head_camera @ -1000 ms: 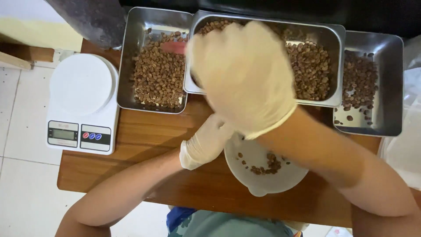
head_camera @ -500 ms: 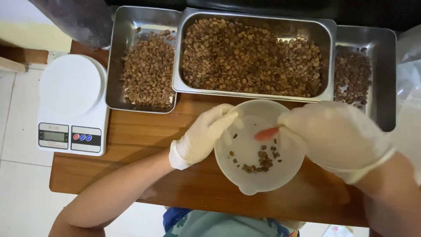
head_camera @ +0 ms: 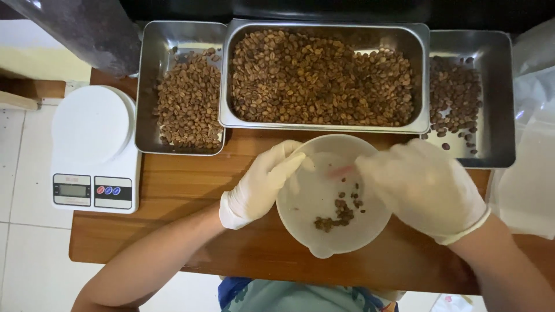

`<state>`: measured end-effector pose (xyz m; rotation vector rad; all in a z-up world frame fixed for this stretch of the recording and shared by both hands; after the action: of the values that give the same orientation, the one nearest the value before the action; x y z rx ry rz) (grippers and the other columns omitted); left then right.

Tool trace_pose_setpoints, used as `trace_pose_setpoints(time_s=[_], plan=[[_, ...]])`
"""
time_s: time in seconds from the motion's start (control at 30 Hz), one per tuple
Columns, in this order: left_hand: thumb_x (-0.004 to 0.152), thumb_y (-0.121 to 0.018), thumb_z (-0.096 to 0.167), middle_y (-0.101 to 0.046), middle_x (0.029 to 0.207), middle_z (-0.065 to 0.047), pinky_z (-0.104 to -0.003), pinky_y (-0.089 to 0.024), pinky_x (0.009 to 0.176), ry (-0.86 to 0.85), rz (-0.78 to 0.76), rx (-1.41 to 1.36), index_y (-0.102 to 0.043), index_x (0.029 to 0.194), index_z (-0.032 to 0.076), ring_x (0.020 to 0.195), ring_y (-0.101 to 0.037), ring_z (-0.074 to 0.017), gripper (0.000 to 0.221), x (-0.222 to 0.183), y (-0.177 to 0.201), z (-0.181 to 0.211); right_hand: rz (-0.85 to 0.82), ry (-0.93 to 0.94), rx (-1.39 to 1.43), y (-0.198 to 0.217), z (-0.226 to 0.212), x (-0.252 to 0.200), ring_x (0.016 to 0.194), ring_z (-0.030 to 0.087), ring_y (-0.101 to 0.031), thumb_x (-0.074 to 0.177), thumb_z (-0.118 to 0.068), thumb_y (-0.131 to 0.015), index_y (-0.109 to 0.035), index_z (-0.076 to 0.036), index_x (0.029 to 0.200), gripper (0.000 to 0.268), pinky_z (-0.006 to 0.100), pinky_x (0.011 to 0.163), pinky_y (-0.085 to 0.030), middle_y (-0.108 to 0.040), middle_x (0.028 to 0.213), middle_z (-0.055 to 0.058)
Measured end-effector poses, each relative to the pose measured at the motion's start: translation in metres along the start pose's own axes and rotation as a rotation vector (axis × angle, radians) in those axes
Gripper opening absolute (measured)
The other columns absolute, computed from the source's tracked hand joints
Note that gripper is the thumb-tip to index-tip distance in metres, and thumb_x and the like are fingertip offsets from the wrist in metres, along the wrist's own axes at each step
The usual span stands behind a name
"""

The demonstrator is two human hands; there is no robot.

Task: Sorting roasted coffee beans by hand and using a small scoop, separating them into different metal trays for quality control.

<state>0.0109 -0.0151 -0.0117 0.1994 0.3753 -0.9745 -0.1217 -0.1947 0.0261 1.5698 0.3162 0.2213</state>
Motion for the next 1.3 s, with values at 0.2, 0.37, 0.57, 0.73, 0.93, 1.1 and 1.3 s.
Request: trace_pose_setpoints(time_s=[0.2,0.37,0.57,0.73,0.93,1.1,1.3], plan=[[0.099,-0.048,0.034,-0.064,0.089,0.004,-0.025,-0.046,0.073,0.020,0.018,0.019,-0.069,0.094,0.014,0.072,-0.056,-0.0102,0.030,-0.001,-0.001,0.000,-0.028,-0.052,-0.153,-0.024,-0.003,-0.013,0.057,0.022,-0.061,0.080,-0.007,-0.072,-0.060,-0.022,0.085,0.019,0.040,0.058,-0.048,-0.060,0.065,-0.002],[0.098,-0.045,0.033,-0.066,0.108,0.003,-0.027,-0.049,0.073,-0.004,0.021,0.018,-0.069,0.088,0.014,0.063,-0.058,-0.0125,0.032,-0.001,0.000,0.004,0.202,-0.327,-0.519,-0.002,-0.001,-0.034,0.071,0.017,-0.055,0.090,-0.003,-0.063,-0.062,-0.025,0.099,0.024,0.032,0.064,-0.049,-0.051,0.075,-0.007],[0.095,-0.050,0.035,-0.069,0.110,0.004,-0.026,-0.048,0.069,0.024,0.019,0.036,-0.070,0.087,0.015,0.066,-0.058,-0.0121,0.029,-0.003,-0.002,0.008,-0.045,-0.164,-0.164,-0.014,-0.004,-0.043,0.065,0.026,-0.061,0.084,-0.006,-0.063,-0.064,-0.010,0.111,0.028,0.043,0.060,-0.051,-0.062,0.075,0.002],[0.095,-0.047,0.030,-0.069,0.105,0.003,-0.027,-0.049,0.070,0.009,0.061,0.070,-0.071,0.088,0.013,0.067,-0.059,-0.0125,0.030,-0.011,-0.002,0.017,0.056,-0.263,-0.546,0.009,-0.020,-0.037,0.063,0.018,-0.056,0.091,-0.003,-0.064,-0.063,-0.014,0.100,0.015,0.033,0.059,-0.046,-0.053,0.076,-0.001],[0.093,-0.052,0.037,-0.068,0.108,0.005,-0.028,-0.050,0.073,0.031,0.236,0.070,-0.070,0.104,0.015,0.076,-0.057,-0.0115,0.030,-0.024,0.003,0.018,0.031,-0.291,-0.403,-0.009,-0.031,-0.039,0.062,0.024,-0.052,0.088,-0.002,-0.058,-0.055,-0.019,0.076,0.022,0.039,0.059,-0.042,-0.050,0.071,0.002],[0.100,-0.042,0.033,-0.063,0.110,0.005,-0.028,-0.045,0.077,-0.078,0.284,0.040,-0.063,0.100,0.014,0.074,-0.050,-0.0109,0.027,-0.026,0.003,0.009,0.062,-0.318,-0.087,-0.022,-0.038,-0.028,0.067,0.031,-0.054,0.082,-0.011,-0.059,-0.059,-0.017,0.079,0.007,0.045,0.059,-0.044,-0.056,0.078,0.003],[0.099,-0.043,0.035,-0.065,0.112,0.003,-0.028,-0.048,0.076,-0.078,0.289,0.065,-0.064,0.107,0.013,0.075,-0.053,-0.0109,0.031,-0.029,0.001,0.014,0.171,-0.280,0.282,-0.026,-0.050,-0.008,0.072,0.027,-0.058,0.091,-0.020,-0.063,-0.076,-0.018,0.091,0.014,0.045,0.063,-0.037,-0.071,0.087,-0.001]])
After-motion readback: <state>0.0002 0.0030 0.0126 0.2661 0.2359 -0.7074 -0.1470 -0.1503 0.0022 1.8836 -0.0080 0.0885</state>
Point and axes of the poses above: each hand's wrist, its own x-axis towards the middle knuckle, its own y-axis out of the back of the hand, z = x × y, the point moved 3 cm from there along x, towards the middle knuckle
